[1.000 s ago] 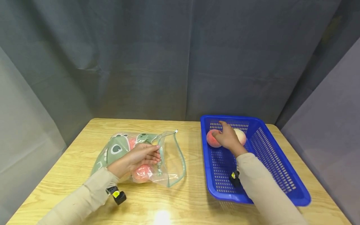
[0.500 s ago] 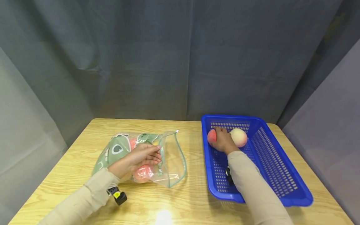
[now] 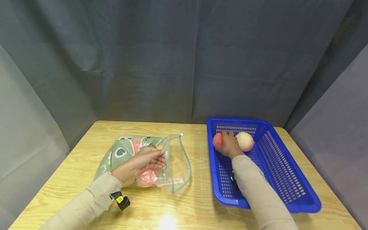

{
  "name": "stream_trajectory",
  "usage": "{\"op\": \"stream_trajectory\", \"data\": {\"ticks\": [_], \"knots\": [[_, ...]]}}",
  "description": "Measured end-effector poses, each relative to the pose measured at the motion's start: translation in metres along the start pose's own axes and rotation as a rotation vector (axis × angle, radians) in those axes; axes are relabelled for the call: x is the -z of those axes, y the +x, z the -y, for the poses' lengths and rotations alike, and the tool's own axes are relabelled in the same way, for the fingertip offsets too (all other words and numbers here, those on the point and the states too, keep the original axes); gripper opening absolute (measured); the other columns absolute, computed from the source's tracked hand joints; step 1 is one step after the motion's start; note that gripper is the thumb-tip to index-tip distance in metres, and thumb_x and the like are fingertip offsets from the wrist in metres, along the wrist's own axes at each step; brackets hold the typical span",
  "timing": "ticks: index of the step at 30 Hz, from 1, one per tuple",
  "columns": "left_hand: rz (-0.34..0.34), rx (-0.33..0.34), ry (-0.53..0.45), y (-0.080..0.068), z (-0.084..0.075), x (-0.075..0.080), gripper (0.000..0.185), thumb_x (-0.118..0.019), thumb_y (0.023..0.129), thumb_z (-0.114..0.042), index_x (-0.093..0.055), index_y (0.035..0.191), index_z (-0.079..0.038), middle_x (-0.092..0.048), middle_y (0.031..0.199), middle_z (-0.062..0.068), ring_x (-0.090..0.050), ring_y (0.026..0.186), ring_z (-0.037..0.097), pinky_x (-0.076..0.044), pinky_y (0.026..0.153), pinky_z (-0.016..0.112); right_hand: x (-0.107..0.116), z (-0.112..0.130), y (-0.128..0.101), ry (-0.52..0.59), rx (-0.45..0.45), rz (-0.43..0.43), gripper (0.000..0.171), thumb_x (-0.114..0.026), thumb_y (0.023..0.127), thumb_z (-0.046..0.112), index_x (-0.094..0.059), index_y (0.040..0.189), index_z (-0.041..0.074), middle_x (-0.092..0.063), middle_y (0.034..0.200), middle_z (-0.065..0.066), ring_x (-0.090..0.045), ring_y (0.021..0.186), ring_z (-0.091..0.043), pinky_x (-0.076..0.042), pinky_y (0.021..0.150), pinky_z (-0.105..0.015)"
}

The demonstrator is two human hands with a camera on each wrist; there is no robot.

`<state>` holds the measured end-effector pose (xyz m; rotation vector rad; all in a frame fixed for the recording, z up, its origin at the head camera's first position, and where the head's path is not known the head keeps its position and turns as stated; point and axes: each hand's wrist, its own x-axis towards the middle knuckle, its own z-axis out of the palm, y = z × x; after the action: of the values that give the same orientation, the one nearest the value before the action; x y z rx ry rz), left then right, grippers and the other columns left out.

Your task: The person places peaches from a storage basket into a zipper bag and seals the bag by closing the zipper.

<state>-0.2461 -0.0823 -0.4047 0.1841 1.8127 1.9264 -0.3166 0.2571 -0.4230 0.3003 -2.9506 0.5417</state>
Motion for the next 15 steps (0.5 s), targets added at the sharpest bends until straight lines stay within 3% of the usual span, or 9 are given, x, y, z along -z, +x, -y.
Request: {"op": "stream_trajectory", "data": {"ticks": [15], "knots": [[-0.016, 0.008, 0.014, -0.002, -0.003, -0.002, 0.023, -0.053, 0.099, -0.018, -0.062, 0.084, -0.002, -0.067, 0.074, 0.003, -0.065, 0.066, 0.011, -0.056, 0.064, 0.020, 0.018, 0.001, -0.003, 0.026, 0.020, -0.015, 0.074, -0.078, 0.073, 0.022, -0.043, 0.128, -0.014, -0.049, 0.113, -0.039, -0.053, 0.101, -0.051, -0.048, 0.081, -0.063]]}}
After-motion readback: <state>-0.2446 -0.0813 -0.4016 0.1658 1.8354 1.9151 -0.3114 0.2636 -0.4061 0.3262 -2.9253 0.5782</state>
